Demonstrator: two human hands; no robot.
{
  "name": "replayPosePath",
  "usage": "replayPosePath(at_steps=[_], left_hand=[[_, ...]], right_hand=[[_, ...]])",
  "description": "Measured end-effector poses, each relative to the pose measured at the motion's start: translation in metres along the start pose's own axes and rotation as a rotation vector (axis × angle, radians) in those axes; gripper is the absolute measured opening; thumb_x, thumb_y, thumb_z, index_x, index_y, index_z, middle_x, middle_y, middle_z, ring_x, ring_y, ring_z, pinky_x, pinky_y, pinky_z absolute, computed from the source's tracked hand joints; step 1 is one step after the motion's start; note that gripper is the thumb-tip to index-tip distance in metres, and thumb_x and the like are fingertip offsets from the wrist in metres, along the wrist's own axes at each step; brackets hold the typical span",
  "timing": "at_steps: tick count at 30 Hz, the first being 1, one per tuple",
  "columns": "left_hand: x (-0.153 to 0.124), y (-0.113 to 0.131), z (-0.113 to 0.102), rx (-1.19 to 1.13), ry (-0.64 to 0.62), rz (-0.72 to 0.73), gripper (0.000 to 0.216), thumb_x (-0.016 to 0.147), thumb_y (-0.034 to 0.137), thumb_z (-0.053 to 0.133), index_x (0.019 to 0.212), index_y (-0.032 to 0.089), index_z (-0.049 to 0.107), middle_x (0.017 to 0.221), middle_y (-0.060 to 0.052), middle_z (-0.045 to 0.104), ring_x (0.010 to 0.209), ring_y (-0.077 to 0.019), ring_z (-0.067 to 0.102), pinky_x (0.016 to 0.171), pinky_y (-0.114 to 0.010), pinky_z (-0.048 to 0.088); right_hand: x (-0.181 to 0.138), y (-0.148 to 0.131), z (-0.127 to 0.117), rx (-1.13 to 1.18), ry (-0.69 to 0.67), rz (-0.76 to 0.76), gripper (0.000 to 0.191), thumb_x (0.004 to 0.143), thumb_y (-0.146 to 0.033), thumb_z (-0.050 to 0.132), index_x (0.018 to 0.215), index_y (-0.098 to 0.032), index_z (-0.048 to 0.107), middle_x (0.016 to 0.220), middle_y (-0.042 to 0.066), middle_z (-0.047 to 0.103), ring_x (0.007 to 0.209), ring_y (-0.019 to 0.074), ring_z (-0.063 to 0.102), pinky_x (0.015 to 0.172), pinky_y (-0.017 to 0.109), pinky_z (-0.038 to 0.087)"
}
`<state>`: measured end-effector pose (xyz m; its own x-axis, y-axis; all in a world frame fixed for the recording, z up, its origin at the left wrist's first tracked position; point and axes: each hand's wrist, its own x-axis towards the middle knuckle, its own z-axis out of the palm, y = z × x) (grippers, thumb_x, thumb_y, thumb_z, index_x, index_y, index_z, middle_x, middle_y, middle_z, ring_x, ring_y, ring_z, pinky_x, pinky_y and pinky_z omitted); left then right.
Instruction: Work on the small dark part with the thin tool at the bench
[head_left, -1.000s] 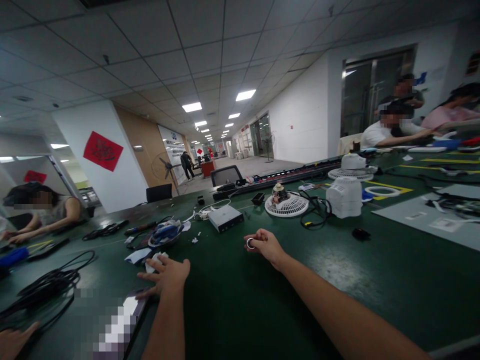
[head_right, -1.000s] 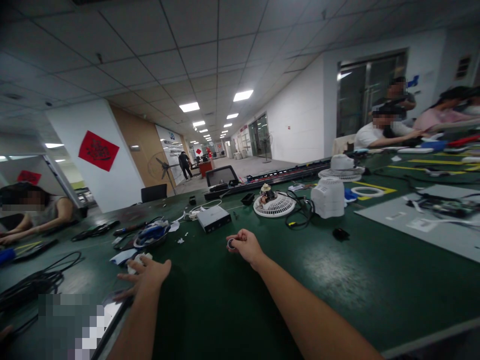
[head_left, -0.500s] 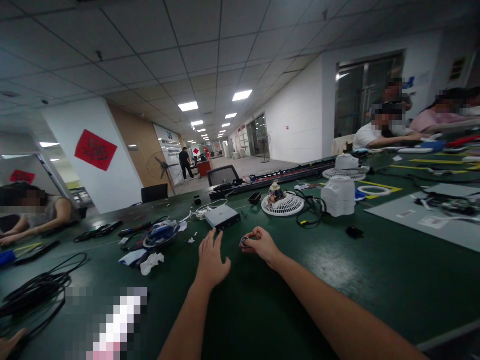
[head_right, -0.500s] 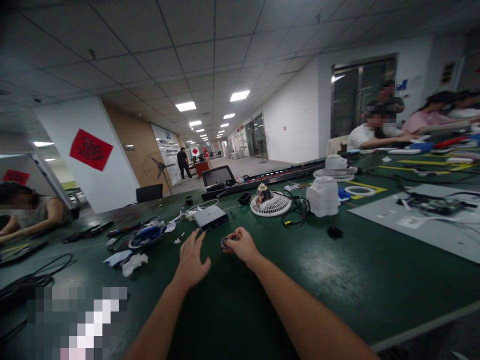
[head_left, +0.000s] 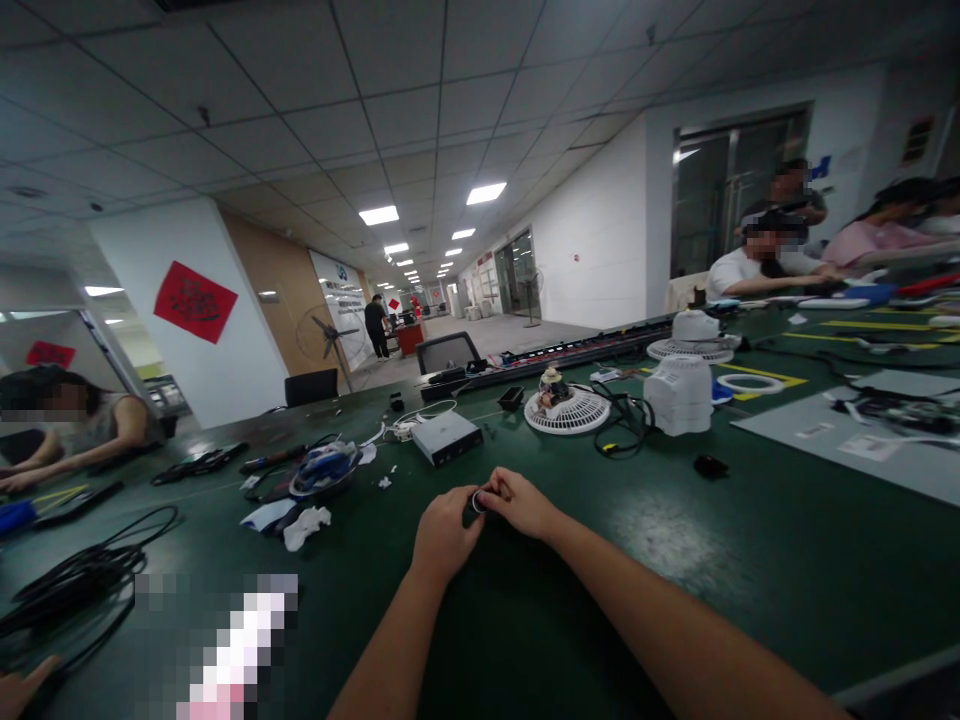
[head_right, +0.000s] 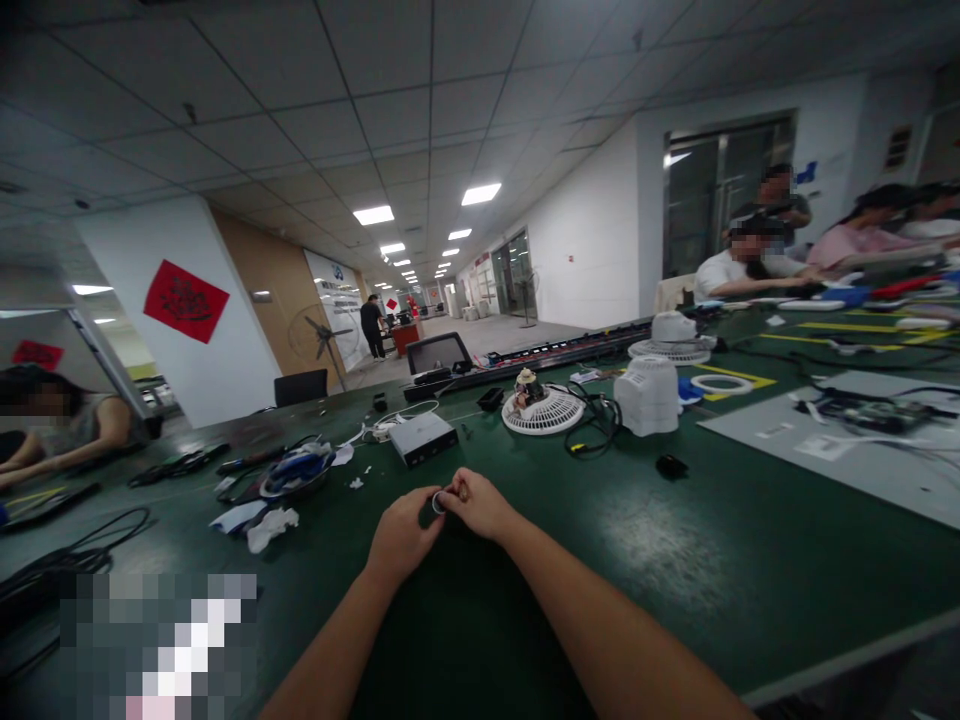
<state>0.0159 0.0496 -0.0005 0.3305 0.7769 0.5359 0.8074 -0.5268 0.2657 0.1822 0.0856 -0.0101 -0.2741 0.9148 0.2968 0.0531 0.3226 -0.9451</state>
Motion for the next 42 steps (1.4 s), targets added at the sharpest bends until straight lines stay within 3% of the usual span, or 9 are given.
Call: replayPosePath(at_steps=[3, 7, 11, 13, 17, 24, 31, 37, 42], left_hand=[[0.0, 0.001, -0.005, 0.035, 0.012, -0.035, 0.03, 0.08, 0.021, 0.06, 0.109, 0.02, 0.062, 0.106, -0.005, 0.068, 0.097, -0.0202, 0.062, 0.088, -0.034, 0.048], [0.0, 0.001, -0.009, 0.076, 0.065, -0.061, 0.027, 0.08, 0.021, 0.06, 0.107, 0.021, 0.063, 0.101, -0.004, 0.068, 0.092, -0.0194, 0.062, 0.083, -0.033, 0.046], [-0.001, -0.002, -0.01, 0.073, 0.1, -0.098, 0.028, 0.081, 0.023, 0.059, 0.109, 0.024, 0.063, 0.102, -0.003, 0.067, 0.091, -0.0182, 0.062, 0.081, -0.03, 0.046], [-0.001, -0.003, -0.01, 0.071, 0.1, -0.082, 0.03, 0.081, 0.022, 0.059, 0.111, 0.024, 0.063, 0.102, -0.003, 0.066, 0.092, -0.0178, 0.061, 0.082, -0.03, 0.046], [-0.001, -0.003, -0.009, 0.087, 0.068, -0.042, 0.032, 0.08, 0.022, 0.06, 0.112, 0.023, 0.063, 0.101, -0.004, 0.065, 0.091, -0.0182, 0.06, 0.083, -0.031, 0.046], [-0.002, 0.0, -0.01, 0.093, 0.054, -0.036, 0.035, 0.08, 0.023, 0.061, 0.115, 0.025, 0.062, 0.101, -0.003, 0.064, 0.089, -0.0177, 0.059, 0.08, -0.03, 0.045], [-0.002, -0.004, -0.007, 0.099, 0.081, -0.082, 0.034, 0.081, 0.026, 0.061, 0.115, 0.026, 0.061, 0.101, -0.001, 0.063, 0.086, -0.0161, 0.06, 0.078, -0.027, 0.046], [-0.003, -0.002, -0.007, 0.086, 0.037, -0.106, 0.033, 0.08, 0.026, 0.062, 0.113, 0.027, 0.062, 0.101, -0.001, 0.063, 0.088, -0.0151, 0.061, 0.077, -0.024, 0.046], [-0.002, 0.002, -0.01, 0.086, 0.002, -0.122, 0.033, 0.082, 0.029, 0.06, 0.114, 0.028, 0.061, 0.102, -0.001, 0.062, 0.087, -0.0145, 0.061, 0.074, -0.023, 0.046]], right_hand=[[-0.003, -0.003, -0.001, -0.167, -0.008, -0.06, 0.033, 0.077, -0.048, 0.066, 0.072, -0.02, 0.047, 0.06, -0.006, 0.05, 0.056, 0.0105, 0.046, 0.057, 0.025, 0.038], [-0.003, -0.011, -0.002, -0.052, 0.078, -0.156, 0.044, 0.088, -0.061, 0.043, 0.084, -0.019, 0.058, 0.073, 0.0, 0.059, 0.063, 0.0128, 0.052, 0.057, 0.025, 0.04], [0.0, -0.02, -0.001, 0.082, 0.15, -0.123, 0.067, 0.087, -0.069, 0.032, 0.058, -0.016, 0.062, 0.054, 0.003, 0.056, 0.052, 0.0128, 0.049, 0.051, 0.026, 0.038], [0.0, -0.021, 0.0, 0.124, 0.128, -0.095, 0.068, 0.085, -0.069, 0.037, 0.052, -0.016, 0.062, 0.049, 0.003, 0.055, 0.049, 0.0123, 0.049, 0.05, 0.025, 0.038], [0.0, -0.019, 0.003, 0.139, 0.098, -0.057, 0.056, 0.08, -0.065, 0.051, 0.06, -0.015, 0.068, 0.054, 0.004, 0.06, 0.053, 0.0137, 0.054, 0.049, 0.024, 0.038], [0.0, -0.017, 0.001, 0.142, 0.111, -0.039, 0.055, 0.081, -0.061, 0.05, 0.053, -0.016, 0.063, 0.047, 0.003, 0.057, 0.047, 0.0128, 0.054, 0.05, 0.025, 0.042], [0.002, -0.013, 0.005, 0.263, 0.158, 0.022, 0.047, 0.074, -0.059, 0.058, 0.061, -0.015, 0.066, 0.054, 0.003, 0.062, 0.051, 0.0146, 0.058, 0.053, 0.027, 0.045], [0.002, -0.01, 0.005, 0.164, 0.166, 0.028, 0.047, 0.077, -0.056, 0.056, 0.054, -0.015, 0.063, 0.047, 0.002, 0.059, 0.046, 0.0134, 0.055, 0.049, 0.026, 0.042], [0.004, -0.008, 0.005, 0.272, 0.187, 0.051, 0.045, 0.075, -0.056, 0.058, 0.058, -0.015, 0.064, 0.051, 0.002, 0.062, 0.048, 0.014, 0.057, 0.052, 0.027, 0.045]])
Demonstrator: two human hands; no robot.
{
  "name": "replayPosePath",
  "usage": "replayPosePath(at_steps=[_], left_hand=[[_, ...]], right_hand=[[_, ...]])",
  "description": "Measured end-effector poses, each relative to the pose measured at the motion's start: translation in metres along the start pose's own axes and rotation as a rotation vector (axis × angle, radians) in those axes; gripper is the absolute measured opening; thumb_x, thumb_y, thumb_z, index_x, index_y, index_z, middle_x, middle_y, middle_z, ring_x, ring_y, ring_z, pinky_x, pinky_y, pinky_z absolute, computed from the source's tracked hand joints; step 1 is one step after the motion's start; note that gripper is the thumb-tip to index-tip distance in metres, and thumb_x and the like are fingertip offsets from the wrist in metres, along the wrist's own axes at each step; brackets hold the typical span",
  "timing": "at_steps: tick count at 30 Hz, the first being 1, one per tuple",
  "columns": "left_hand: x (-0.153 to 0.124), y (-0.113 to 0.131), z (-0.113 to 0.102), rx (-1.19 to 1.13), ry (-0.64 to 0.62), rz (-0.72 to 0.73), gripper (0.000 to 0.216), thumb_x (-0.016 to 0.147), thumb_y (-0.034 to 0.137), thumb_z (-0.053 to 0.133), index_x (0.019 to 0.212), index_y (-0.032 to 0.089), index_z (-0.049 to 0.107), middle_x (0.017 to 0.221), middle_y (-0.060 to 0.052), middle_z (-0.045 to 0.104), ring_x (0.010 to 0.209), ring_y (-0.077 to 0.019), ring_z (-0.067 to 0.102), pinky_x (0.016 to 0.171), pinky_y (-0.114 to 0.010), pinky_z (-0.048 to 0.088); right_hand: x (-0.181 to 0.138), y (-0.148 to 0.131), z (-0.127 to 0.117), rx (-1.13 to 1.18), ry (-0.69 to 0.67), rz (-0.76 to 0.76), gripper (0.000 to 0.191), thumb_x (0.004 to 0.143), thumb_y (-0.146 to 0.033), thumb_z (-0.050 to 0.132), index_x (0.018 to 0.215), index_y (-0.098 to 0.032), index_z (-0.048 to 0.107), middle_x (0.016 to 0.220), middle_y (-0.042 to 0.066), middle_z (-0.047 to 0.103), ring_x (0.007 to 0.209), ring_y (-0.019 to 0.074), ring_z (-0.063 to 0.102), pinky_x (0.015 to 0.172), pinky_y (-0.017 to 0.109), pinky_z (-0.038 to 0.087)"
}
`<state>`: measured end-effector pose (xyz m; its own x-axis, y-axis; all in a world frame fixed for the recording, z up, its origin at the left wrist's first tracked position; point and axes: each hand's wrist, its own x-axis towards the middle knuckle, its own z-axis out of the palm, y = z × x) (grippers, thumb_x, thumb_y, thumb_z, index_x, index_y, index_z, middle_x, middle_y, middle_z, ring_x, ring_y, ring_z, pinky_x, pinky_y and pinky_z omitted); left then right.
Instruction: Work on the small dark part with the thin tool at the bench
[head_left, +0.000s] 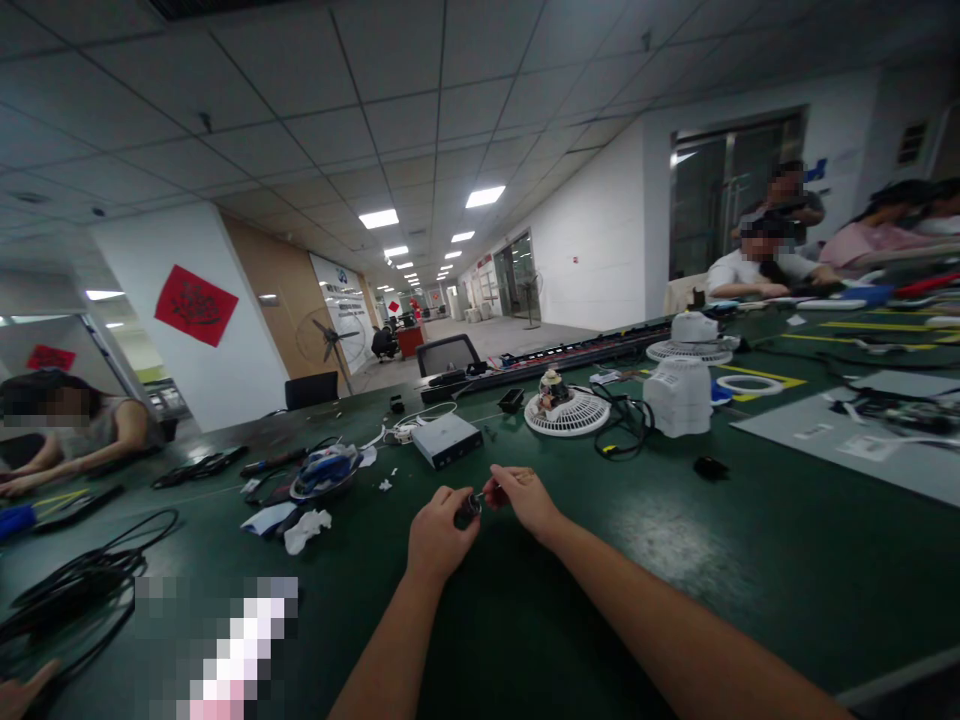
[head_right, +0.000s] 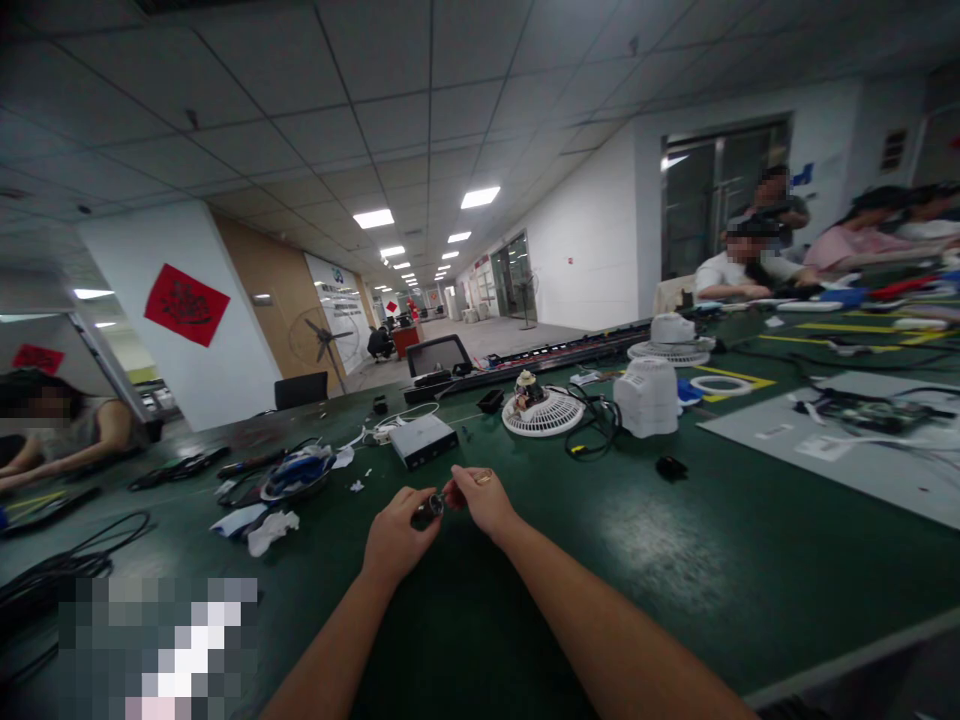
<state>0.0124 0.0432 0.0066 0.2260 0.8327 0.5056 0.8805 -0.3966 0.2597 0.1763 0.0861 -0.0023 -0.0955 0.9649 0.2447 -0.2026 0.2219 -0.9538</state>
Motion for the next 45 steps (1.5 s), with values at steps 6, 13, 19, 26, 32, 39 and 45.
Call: replayPosePath(at_steps=[6, 13, 19, 26, 32, 39, 45], left_hand=[[0.0003, 0.0002, -0.0003, 0.01, -0.018, -0.021, 0.034, 0.081, 0.028, 0.061, 0.115, 0.028, 0.062, 0.103, -0.001, 0.062, 0.088, -0.0147, 0.061, 0.075, -0.023, 0.046], [-0.0006, 0.0018, -0.0013, 0.015, -0.023, 0.005, 0.034, 0.082, 0.027, 0.061, 0.116, 0.029, 0.062, 0.1, -0.001, 0.062, 0.086, -0.0146, 0.061, 0.073, -0.023, 0.046], [-0.0002, 0.0008, 0.0014, 0.004, -0.003, 0.024, 0.035, 0.081, 0.028, 0.061, 0.116, 0.028, 0.061, 0.101, -0.001, 0.062, 0.088, -0.015, 0.061, 0.074, -0.023, 0.046], [0.0002, -0.0036, 0.0044, 0.018, 0.027, 0.005, 0.036, 0.081, 0.028, 0.062, 0.117, 0.028, 0.061, 0.101, 0.0, 0.062, 0.087, -0.0145, 0.061, 0.075, -0.023, 0.046], [-0.0002, -0.0017, 0.0011, 0.025, 0.001, -0.011, 0.037, 0.082, 0.029, 0.061, 0.119, 0.028, 0.061, 0.101, -0.001, 0.061, 0.087, -0.0147, 0.061, 0.074, -0.023, 0.046], [-0.0001, -0.0004, 0.0004, 0.005, 0.019, -0.009, 0.037, 0.081, 0.028, 0.061, 0.119, 0.027, 0.061, 0.104, -0.002, 0.061, 0.089, -0.0149, 0.061, 0.076, -0.023, 0.047], [-0.0005, -0.0004, 0.0005, 0.029, -0.001, 0.012, 0.035, 0.081, 0.028, 0.061, 0.116, 0.028, 0.062, 0.106, -0.001, 0.061, 0.088, -0.0148, 0.062, 0.072, -0.023, 0.047]], right_hand=[[-0.0002, 0.0011, 0.0005, -0.018, -0.049, 0.057, 0.047, 0.073, -0.058, 0.059, 0.055, -0.015, 0.063, 0.046, 0.001, 0.059, 0.044, 0.0129, 0.054, 0.048, 0.025, 0.043], [-0.0027, -0.0034, 0.0014, -0.067, -0.033, 0.008, 0.041, 0.074, -0.053, 0.059, 0.057, -0.016, 0.064, 0.051, 0.001, 0.062, 0.05, 0.0134, 0.056, 0.052, 0.026, 0.044], [-0.0012, 0.0007, -0.0012, -0.016, -0.087, 0.053, 0.046, 0.073, -0.057, 0.057, 0.054, -0.015, 0.062, 0.045, 0.001, 0.057, 0.042, 0.0125, 0.052, 0.046, 0.026, 0.041], [0.0007, 0.0035, 0.0029, 0.036, -0.019, 0.064, 0.046, 0.069, -0.059, 0.061, 0.06, -0.014, 0.063, 0.05, 0.002, 0.06, 0.045, 0.0129, 0.055, 0.048, 0.026, 0.043], [-0.0003, 0.0029, 0.0028, 0.028, 0.001, 0.107, 0.043, 0.069, -0.057, 0.062, 0.06, -0.015, 0.063, 0.051, 0.001, 0.061, 0.047, 0.0128, 0.056, 0.045, 0.025, 0.043], [-0.002, -0.0001, 0.0028, 0.082, -0.035, 0.04, 0.042, 0.072, -0.055, 0.061, 0.059, -0.015, 0.063, 0.05, 0.001, 0.061, 0.047, 0.0126, 0.056, 0.051, 0.026, 0.046], [-0.0001, 0.0028, 0.0007, 0.011, -0.067, 0.078, 0.044, 0.072, -0.056, 0.06, 0.056, -0.015, 0.061, 0.047, 0.0, 0.059, 0.044, 0.0119, 0.054, 0.048, 0.025, 0.043]])
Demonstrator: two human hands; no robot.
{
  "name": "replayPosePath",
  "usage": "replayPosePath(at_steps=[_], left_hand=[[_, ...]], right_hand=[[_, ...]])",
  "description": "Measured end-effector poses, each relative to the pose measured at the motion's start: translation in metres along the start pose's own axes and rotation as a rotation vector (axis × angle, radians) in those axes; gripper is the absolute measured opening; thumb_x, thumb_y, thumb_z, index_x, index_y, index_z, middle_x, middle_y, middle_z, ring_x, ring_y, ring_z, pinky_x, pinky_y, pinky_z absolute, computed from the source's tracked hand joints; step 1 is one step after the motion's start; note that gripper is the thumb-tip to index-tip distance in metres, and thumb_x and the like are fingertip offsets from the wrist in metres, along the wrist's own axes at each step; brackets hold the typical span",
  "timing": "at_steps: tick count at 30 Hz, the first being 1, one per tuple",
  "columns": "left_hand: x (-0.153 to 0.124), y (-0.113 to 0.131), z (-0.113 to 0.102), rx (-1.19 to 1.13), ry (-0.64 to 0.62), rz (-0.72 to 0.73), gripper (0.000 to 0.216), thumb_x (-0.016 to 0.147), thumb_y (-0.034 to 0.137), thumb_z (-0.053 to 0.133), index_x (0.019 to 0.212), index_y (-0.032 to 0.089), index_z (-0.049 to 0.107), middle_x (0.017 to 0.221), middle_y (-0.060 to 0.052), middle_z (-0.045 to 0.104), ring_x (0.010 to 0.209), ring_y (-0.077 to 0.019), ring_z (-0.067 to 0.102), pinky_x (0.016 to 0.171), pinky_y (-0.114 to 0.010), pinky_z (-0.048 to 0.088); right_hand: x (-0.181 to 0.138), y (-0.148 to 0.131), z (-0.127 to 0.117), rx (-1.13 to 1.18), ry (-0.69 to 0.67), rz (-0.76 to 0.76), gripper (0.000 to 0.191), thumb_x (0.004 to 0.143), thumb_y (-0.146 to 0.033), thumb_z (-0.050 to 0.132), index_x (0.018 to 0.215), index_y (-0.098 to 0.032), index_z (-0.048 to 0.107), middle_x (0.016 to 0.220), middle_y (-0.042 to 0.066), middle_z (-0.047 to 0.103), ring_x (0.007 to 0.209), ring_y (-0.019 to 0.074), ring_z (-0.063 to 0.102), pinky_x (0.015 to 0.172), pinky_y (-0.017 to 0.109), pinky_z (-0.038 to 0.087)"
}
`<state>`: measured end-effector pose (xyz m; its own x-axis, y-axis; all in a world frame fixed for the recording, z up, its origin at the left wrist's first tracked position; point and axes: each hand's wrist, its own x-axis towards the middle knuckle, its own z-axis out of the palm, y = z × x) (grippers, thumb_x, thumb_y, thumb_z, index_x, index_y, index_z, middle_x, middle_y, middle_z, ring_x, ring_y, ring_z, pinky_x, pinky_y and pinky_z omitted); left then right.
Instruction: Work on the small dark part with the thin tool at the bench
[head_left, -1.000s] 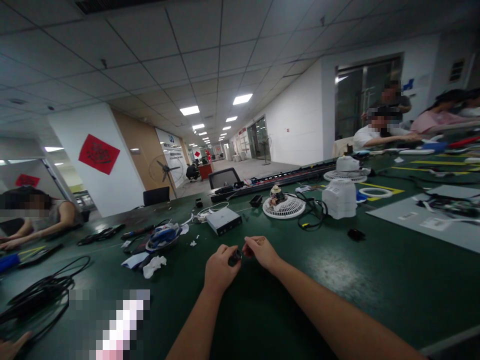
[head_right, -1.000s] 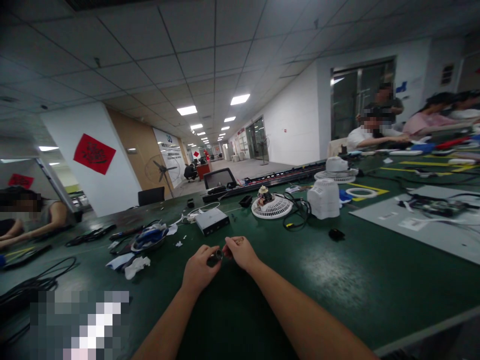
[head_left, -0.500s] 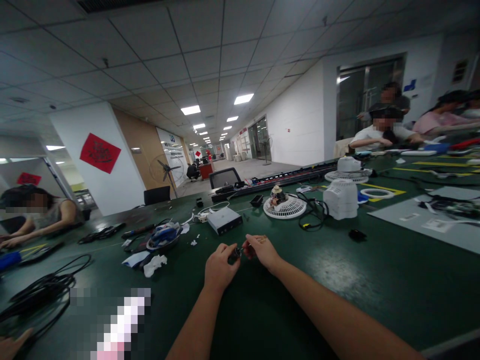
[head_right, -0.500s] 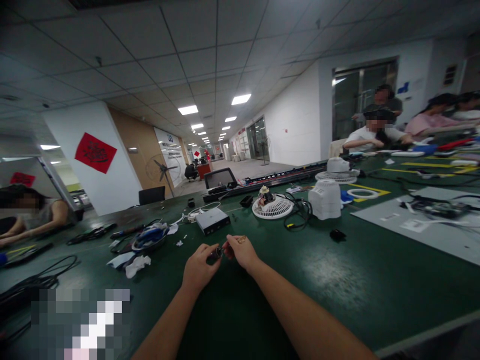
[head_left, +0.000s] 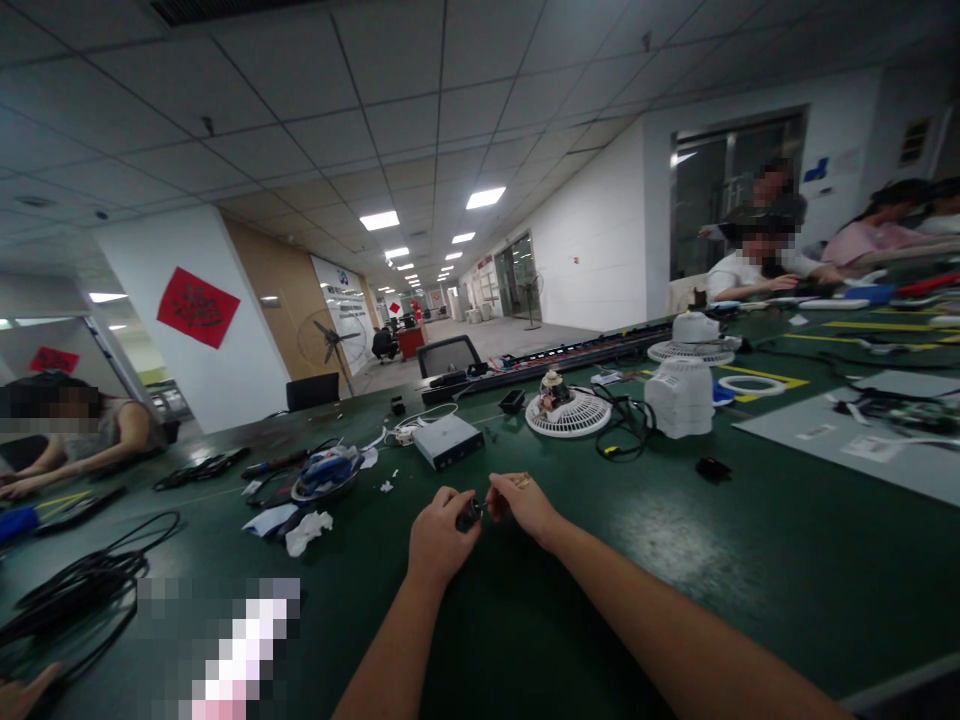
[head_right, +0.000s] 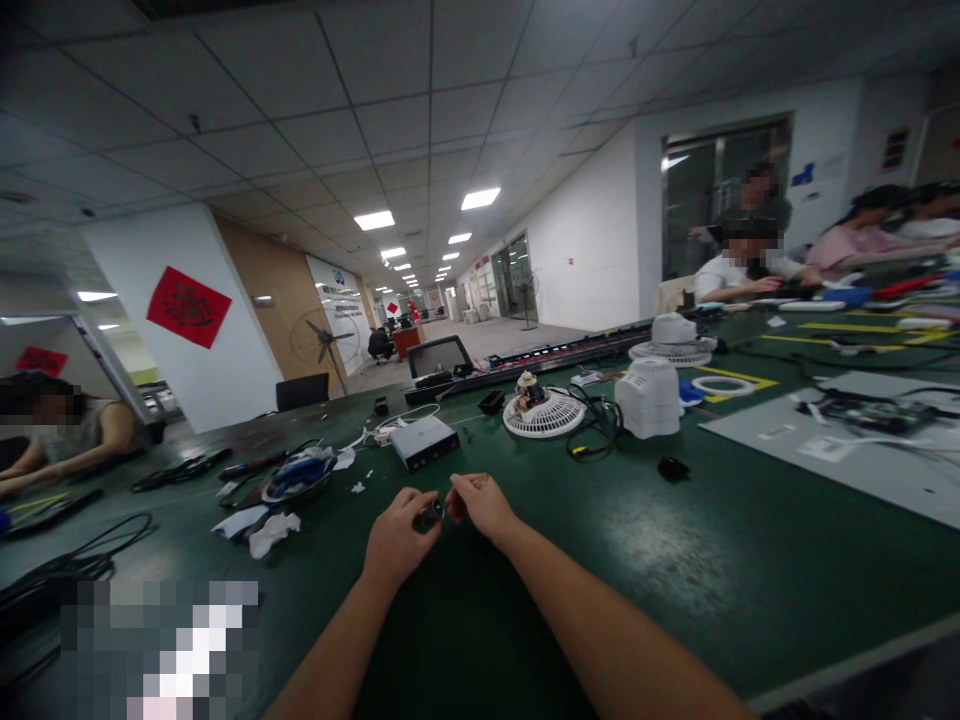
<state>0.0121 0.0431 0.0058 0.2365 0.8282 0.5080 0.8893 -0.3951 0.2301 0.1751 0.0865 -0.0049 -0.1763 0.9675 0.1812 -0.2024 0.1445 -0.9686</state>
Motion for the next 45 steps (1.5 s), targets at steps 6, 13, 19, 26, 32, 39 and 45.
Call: replayPosePath(at_steps=[6, 13, 19, 26, 32, 39, 45], left_hand=[[0.0005, 0.0019, 0.0001, -0.011, 0.0, 0.01, 0.036, 0.081, 0.025, 0.061, 0.117, 0.028, 0.062, 0.109, -0.002, 0.064, 0.091, -0.0167, 0.063, 0.081, -0.026, 0.048], [0.0009, 0.0021, -0.0013, 0.014, -0.027, -0.007, 0.036, 0.082, 0.025, 0.059, 0.118, 0.027, 0.061, 0.107, -0.003, 0.067, 0.094, -0.0183, 0.063, 0.084, -0.028, 0.047], [0.0005, 0.0027, -0.0011, 0.015, -0.029, 0.004, 0.035, 0.082, 0.028, 0.06, 0.117, 0.026, 0.062, 0.107, -0.003, 0.067, 0.092, -0.0182, 0.063, 0.081, -0.028, 0.047], [0.0001, 0.0017, 0.0005, 0.036, -0.032, -0.005, 0.034, 0.082, 0.028, 0.06, 0.116, 0.027, 0.063, 0.104, -0.002, 0.067, 0.09, -0.0182, 0.063, 0.079, -0.028, 0.046], [0.0005, 0.0016, 0.0002, 0.089, -0.066, -0.007, 0.037, 0.082, 0.029, 0.06, 0.118, 0.029, 0.061, 0.106, -0.001, 0.065, 0.088, -0.0175, 0.062, 0.076, -0.027, 0.044], [0.0021, 0.0037, 0.0, 0.201, -0.118, -0.002, 0.038, 0.083, 0.031, 0.058, 0.121, 0.032, 0.059, 0.105, 0.0, 0.062, 0.086, -0.0159, 0.059, 0.076, -0.026, 0.042], [0.0021, 0.0027, -0.0006, 0.241, -0.162, -0.026, 0.042, 0.084, 0.031, 0.057, 0.126, 0.034, 0.055, 0.106, -0.001, 0.058, 0.085, -0.0157, 0.058, 0.075, -0.026, 0.04]], right_hand=[[0.0, 0.0005, -0.0008, -0.008, 0.019, -0.028, 0.042, 0.071, -0.055, 0.061, 0.057, -0.016, 0.062, 0.05, 0.0, 0.06, 0.046, 0.0128, 0.055, 0.05, 0.026, 0.044], [-0.0017, -0.0009, 0.0005, -0.02, 0.015, -0.036, 0.041, 0.073, -0.053, 0.062, 0.057, -0.016, 0.062, 0.052, 0.001, 0.062, 0.049, 0.0133, 0.057, 0.052, 0.026, 0.046], [-0.0001, 0.0001, -0.0014, 0.014, 0.018, -0.028, 0.041, 0.072, -0.053, 0.061, 0.057, -0.016, 0.062, 0.051, 0.001, 0.061, 0.048, 0.0128, 0.056, 0.051, 0.025, 0.045], [0.0015, 0.0026, -0.0019, 0.039, -0.013, 0.021, 0.041, 0.071, -0.054, 0.062, 0.057, -0.015, 0.061, 0.05, 0.0, 0.061, 0.047, 0.0129, 0.056, 0.051, 0.026, 0.047], [0.0019, 0.0052, -0.0015, 0.038, -0.045, 0.047, 0.041, 0.07, -0.054, 0.064, 0.057, -0.015, 0.062, 0.051, 0.001, 0.061, 0.049, 0.0135, 0.058, 0.053, 0.027, 0.05], [0.0035, 0.007, -0.002, -0.023, -0.02, 0.018, 0.042, 0.073, -0.054, 0.061, 0.057, -0.015, 0.062, 0.05, 0.001, 0.061, 0.047, 0.0126, 0.056, 0.049, 0.025, 0.046], [0.002, 0.0077, -0.0006, -0.074, -0.023, 0.021, 0.038, 0.074, -0.051, 0.061, 0.062, -0.015, 0.063, 0.052, 0.001, 0.061, 0.048, 0.0129, 0.057, 0.047, 0.024, 0.046]])
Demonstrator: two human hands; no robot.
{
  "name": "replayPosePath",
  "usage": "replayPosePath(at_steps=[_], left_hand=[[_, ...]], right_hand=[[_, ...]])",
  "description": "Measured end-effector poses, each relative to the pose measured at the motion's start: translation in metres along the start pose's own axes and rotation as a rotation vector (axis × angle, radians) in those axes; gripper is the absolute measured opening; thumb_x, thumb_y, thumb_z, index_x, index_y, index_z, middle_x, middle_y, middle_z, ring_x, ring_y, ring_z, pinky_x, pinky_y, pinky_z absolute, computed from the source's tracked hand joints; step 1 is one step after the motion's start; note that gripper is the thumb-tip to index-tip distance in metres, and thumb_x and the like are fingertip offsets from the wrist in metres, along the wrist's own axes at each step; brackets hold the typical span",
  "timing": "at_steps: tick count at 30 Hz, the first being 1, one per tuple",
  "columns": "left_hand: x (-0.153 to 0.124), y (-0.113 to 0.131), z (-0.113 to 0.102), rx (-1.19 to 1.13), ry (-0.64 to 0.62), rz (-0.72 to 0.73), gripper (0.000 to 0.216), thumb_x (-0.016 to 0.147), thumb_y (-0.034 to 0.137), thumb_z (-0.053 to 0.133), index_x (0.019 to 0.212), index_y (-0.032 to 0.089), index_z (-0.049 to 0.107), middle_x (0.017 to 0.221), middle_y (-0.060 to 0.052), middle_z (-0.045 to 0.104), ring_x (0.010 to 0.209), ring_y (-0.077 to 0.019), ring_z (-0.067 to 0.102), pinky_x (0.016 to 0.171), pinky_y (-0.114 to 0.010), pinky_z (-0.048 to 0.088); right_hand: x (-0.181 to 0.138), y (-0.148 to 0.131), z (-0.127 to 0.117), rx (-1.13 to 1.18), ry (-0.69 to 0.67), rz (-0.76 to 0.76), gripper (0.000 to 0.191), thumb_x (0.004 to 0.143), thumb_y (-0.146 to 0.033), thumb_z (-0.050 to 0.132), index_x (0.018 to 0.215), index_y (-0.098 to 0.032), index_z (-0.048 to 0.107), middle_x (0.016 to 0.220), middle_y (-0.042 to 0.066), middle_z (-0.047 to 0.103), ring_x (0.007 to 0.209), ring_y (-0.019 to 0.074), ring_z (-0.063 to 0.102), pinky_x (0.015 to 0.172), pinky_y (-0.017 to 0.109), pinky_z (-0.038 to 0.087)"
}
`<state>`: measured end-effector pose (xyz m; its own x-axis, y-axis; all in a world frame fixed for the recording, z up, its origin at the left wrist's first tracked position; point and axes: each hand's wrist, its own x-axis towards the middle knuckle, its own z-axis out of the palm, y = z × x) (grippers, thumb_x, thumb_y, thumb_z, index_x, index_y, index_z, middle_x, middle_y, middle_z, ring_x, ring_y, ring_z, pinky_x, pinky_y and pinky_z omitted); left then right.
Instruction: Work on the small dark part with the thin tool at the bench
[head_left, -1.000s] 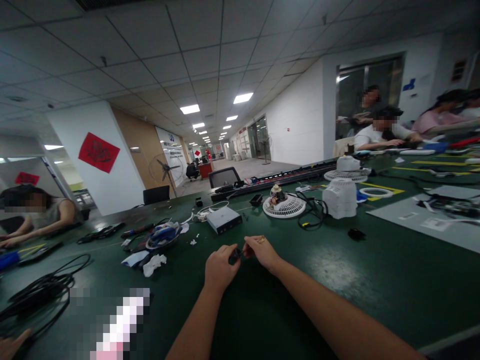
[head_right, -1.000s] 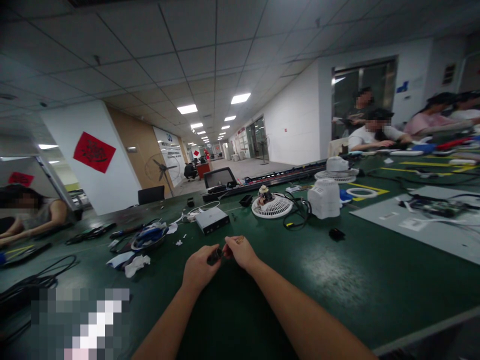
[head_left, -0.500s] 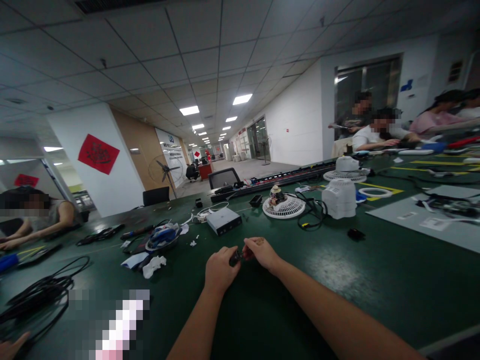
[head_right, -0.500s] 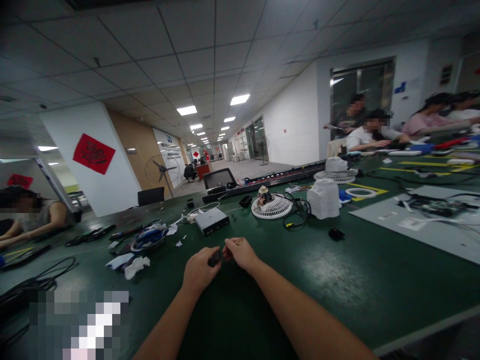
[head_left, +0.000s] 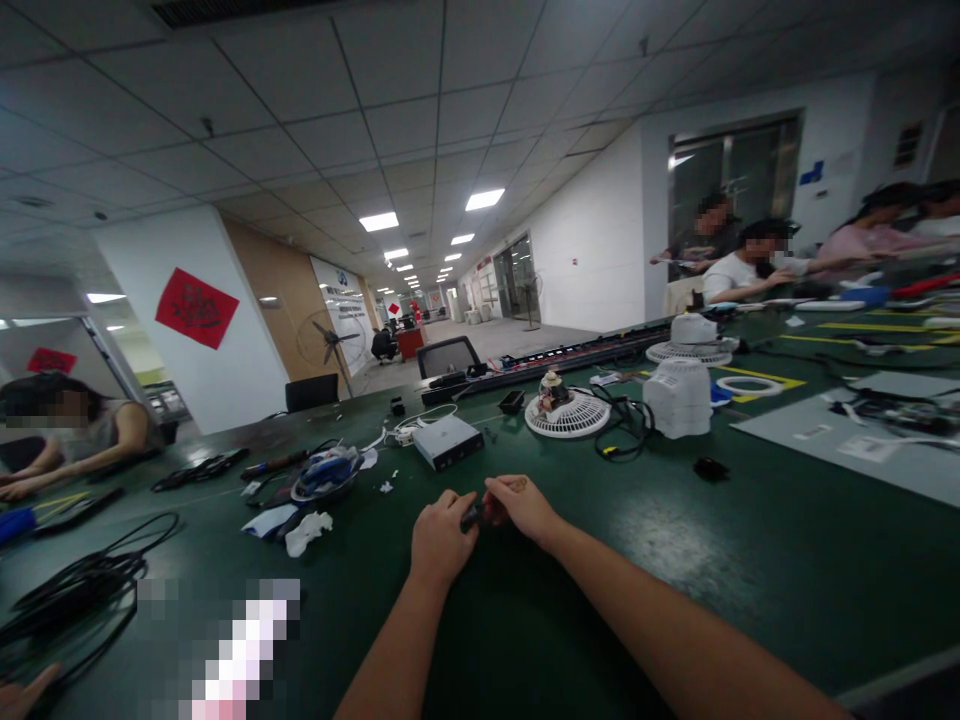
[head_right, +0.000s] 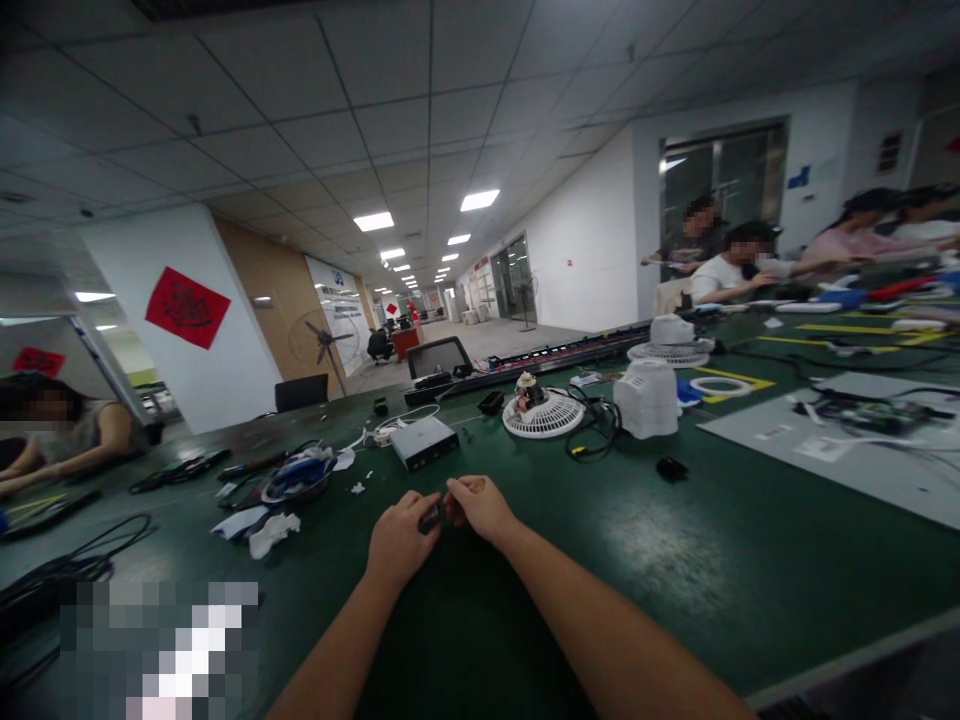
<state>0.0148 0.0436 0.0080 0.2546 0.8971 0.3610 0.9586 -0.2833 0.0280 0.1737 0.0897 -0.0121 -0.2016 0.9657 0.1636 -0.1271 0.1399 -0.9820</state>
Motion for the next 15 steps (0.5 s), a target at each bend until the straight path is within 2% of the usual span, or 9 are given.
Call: replayPosePath(at_steps=[4, 8, 11, 13, 15], left_hand=[[0.001, -0.001, 0.0, -0.009, 0.019, 0.02, 0.043, 0.083, 0.027, 0.058, 0.125, 0.034, 0.056, 0.106, -0.001, 0.058, 0.088, -0.0165, 0.056, 0.076, -0.027, 0.039], [0.001, -0.001, 0.001, 0.008, 0.084, 0.045, 0.043, 0.081, 0.018, 0.059, 0.122, 0.033, 0.059, 0.106, -0.002, 0.057, 0.095, -0.0183, 0.053, 0.083, -0.03, 0.038], [0.001, -0.002, 0.002, 0.017, 0.104, 0.013, 0.044, 0.081, 0.016, 0.059, 0.122, 0.031, 0.06, 0.107, -0.003, 0.057, 0.097, -0.019, 0.052, 0.084, -0.031, 0.037], [0.001, -0.003, 0.004, 0.015, 0.119, -0.014, 0.045, 0.08, 0.015, 0.059, 0.122, 0.031, 0.06, 0.106, -0.002, 0.057, 0.096, -0.0191, 0.052, 0.083, -0.031, 0.037], [0.001, -0.004, 0.005, 0.011, 0.127, -0.037, 0.045, 0.08, 0.015, 0.059, 0.122, 0.031, 0.06, 0.106, -0.003, 0.057, 0.097, -0.0189, 0.053, 0.083, -0.031, 0.037]], right_hand=[[-0.002, -0.003, 0.0, -0.058, 0.028, -0.054, 0.034, 0.074, -0.048, 0.062, 0.063, -0.016, 0.062, 0.056, 0.001, 0.062, 0.052, 0.0137, 0.059, 0.046, 0.023, 0.046], [-0.004, -0.009, -0.002, -0.059, 0.141, -0.11, 0.034, 0.076, -0.048, 0.061, 0.061, -0.017, 0.06, 0.056, 0.001, 0.061, 0.054, 0.0156, 0.06, 0.045, 0.023, 0.046], [-0.004, -0.011, -0.006, -0.06, 0.222, -0.115, 0.038, 0.081, -0.053, 0.054, 0.076, -0.017, 0.064, 0.065, 0.004, 0.065, 0.055, 0.0171, 0.063, 0.043, 0.024, 0.044], [-0.005, -0.01, -0.008, -0.146, 0.178, -0.132, 0.038, 0.085, -0.053, 0.049, 0.088, -0.017, 0.064, 0.072, 0.005, 0.068, 0.06, 0.0186, 0.065, 0.045, 0.025, 0.043], [-0.007, -0.008, -0.008, -0.333, 0.092, -0.208, 0.028, 0.085, -0.045, 0.053, 0.083, -0.018, 0.061, 0.081, 0.006, 0.069, 0.073, 0.0199, 0.066, 0.057, 0.027, 0.047]])
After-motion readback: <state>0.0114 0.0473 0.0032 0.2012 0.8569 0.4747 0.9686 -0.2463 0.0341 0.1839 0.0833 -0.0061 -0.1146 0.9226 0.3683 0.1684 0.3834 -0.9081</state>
